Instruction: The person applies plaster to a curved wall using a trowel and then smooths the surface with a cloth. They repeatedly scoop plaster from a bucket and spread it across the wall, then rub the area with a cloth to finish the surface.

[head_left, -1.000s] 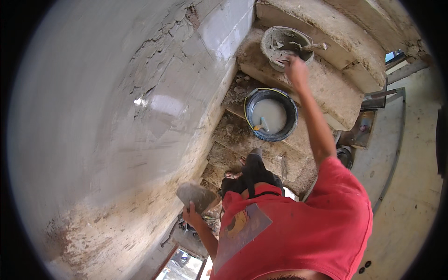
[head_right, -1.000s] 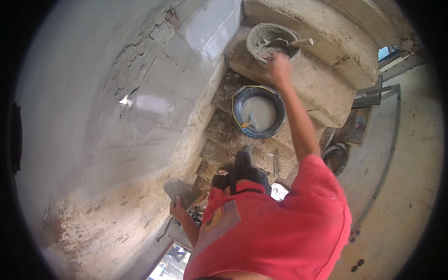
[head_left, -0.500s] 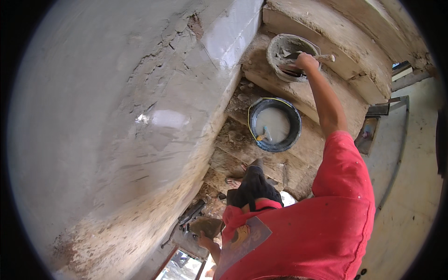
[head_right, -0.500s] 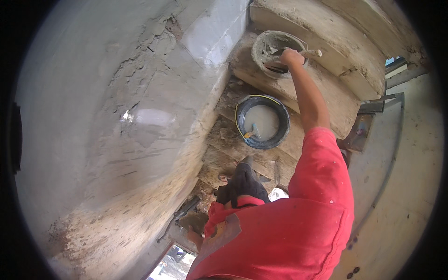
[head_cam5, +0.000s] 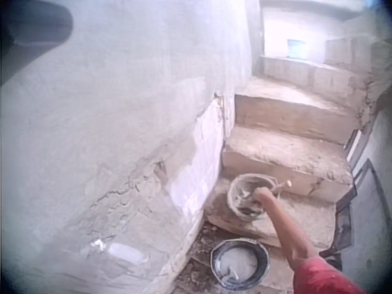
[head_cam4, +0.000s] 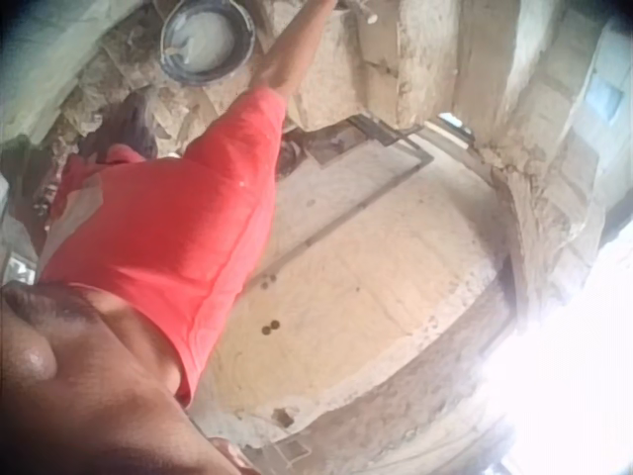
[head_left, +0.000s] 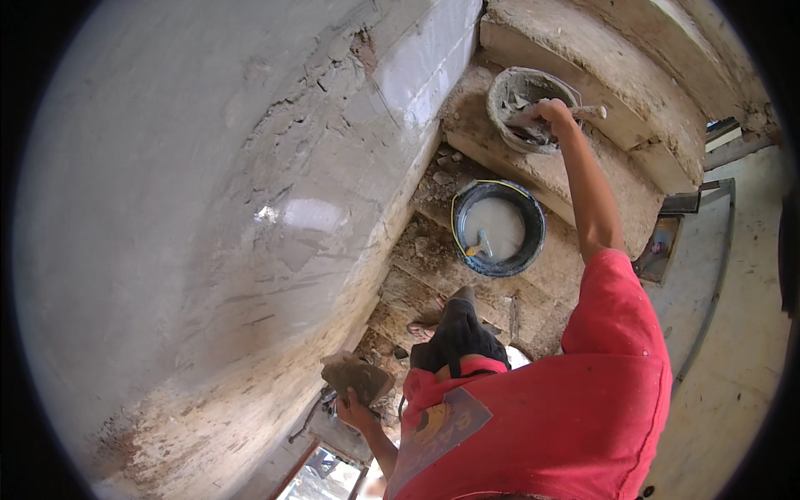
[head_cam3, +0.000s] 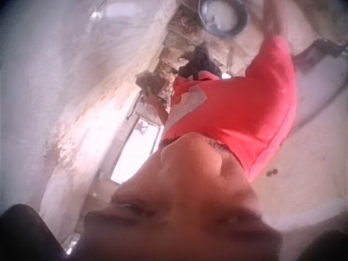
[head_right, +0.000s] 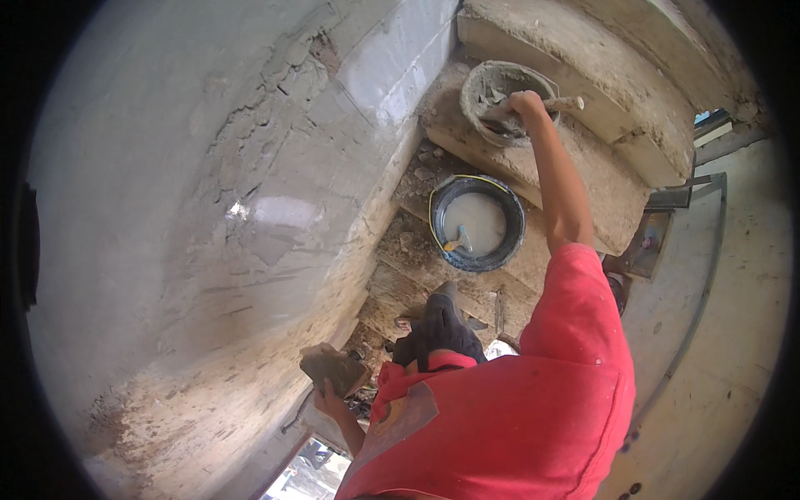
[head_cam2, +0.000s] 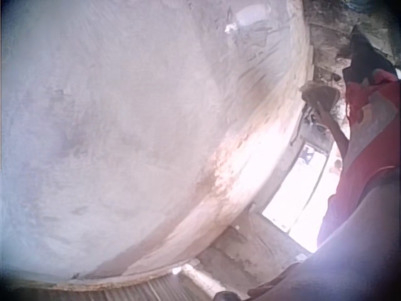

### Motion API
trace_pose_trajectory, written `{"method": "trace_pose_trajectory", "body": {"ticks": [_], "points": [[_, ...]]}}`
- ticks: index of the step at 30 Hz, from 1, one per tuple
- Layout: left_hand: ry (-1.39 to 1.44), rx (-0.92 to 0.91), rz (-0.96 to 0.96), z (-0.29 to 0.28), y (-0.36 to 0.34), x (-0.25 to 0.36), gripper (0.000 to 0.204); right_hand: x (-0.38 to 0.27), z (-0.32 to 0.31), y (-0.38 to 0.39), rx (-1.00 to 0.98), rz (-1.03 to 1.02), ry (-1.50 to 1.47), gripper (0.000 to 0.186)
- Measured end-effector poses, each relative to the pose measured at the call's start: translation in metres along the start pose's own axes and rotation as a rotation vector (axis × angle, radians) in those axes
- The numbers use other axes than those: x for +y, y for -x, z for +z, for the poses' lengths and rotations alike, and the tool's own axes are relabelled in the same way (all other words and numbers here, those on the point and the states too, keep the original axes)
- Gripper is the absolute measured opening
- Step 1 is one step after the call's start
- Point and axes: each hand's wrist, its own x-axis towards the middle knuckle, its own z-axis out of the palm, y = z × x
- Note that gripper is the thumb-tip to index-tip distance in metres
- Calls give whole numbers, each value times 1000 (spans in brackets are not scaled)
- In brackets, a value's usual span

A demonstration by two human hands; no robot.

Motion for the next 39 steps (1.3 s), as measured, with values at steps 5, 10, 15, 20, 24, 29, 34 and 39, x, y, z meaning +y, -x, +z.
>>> {"method": "trace_pose_trajectory", "body": {"ticks": [5,10,15,20,24,29,34,39], "points": [[74,-36,-12,16,-5,27,23,1,-5,29,176,-284,164,61],[-58,-63,-62,28,1,30,24,-30,5,74,233,-264,326,64],[10,-121,-82,28,6,28,24,-58,-4,90,274,-333,413,50],[-27,-75,-25,20,12,22,24,-46,-14,83,496,-482,585,33],[-28,-76,-105,16,19,16,22,-19,-1,76,473,-535,710,27],[-50,-44,-100,17,28,13,22,-1,15,71,557,-589,716,19],[54,-91,-130,20,30,8,21,-1,13,64,576,-598,784,18],[95,-91,-137,16,28,3,20,-7,15,61,571,-573,742,21]]}}
